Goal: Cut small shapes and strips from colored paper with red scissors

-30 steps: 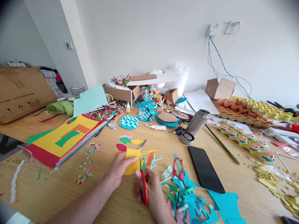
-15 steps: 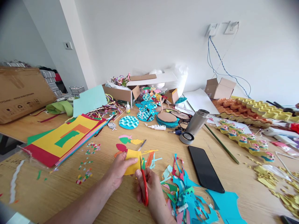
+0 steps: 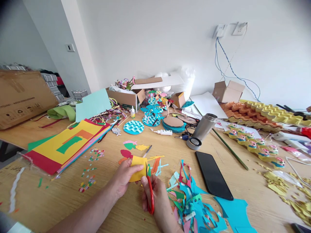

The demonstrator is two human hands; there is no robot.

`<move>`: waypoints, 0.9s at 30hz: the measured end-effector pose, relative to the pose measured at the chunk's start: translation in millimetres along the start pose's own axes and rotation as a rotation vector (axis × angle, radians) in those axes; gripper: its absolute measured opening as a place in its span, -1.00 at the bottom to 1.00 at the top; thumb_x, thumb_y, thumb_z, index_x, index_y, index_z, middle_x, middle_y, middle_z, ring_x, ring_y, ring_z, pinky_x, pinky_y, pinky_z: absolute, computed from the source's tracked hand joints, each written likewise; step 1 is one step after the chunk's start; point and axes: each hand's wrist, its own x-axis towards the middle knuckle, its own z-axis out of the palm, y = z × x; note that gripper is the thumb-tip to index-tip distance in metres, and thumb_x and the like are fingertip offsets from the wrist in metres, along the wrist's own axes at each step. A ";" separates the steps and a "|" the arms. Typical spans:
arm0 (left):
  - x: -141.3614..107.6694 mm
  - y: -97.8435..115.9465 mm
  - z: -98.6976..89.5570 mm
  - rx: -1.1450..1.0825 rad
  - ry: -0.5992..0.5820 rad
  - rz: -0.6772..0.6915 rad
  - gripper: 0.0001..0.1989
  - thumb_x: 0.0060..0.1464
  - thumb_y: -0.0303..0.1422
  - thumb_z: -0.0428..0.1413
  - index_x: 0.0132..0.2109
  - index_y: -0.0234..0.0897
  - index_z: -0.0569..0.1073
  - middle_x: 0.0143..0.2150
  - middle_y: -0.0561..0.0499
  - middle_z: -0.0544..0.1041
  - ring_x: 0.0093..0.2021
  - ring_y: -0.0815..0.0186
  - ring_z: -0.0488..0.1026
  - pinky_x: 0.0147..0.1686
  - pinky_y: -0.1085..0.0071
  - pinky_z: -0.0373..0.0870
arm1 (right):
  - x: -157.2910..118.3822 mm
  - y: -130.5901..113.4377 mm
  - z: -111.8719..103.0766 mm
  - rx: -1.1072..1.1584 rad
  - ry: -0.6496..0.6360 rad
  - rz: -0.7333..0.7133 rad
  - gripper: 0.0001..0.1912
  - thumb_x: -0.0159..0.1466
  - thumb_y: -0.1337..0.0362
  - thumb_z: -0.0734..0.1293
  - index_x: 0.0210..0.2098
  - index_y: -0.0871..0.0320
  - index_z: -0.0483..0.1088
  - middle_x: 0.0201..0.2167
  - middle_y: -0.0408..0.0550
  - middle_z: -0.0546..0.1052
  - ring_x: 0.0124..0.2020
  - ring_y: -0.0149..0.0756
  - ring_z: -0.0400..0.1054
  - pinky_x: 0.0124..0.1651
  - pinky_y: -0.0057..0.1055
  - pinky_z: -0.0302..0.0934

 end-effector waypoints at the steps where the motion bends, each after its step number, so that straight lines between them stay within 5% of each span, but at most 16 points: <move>1: 0.1 0.2 0.3 -0.005 -0.008 -0.003 -0.85 -0.21 -0.34 0.17 -0.43 -0.32 0.44 -0.56 0.05 0.45 -0.60 0.41 0.31 -0.67 0.52 0.15 | -0.1 0.0 -0.1 0.001 -0.001 -0.004 -0.43 0.06 -0.28 0.22 -0.44 0.16 0.22 -0.80 -0.32 0.27 -0.88 -0.57 0.08 -0.81 -0.65 -0.17; 27: -0.3 -1.5 2.4 -0.030 -0.034 -0.022 -0.84 -0.27 -0.33 0.19 -0.47 -0.30 0.41 -0.60 0.08 0.39 -0.62 0.41 0.27 -0.66 0.49 0.11 | -3.7 -3.7 -2.0 0.069 -0.045 -0.025 -0.45 0.14 -0.25 0.17 -0.54 0.15 0.18 -0.78 -0.29 0.26 -0.85 -0.57 0.08 -0.76 -0.61 -0.13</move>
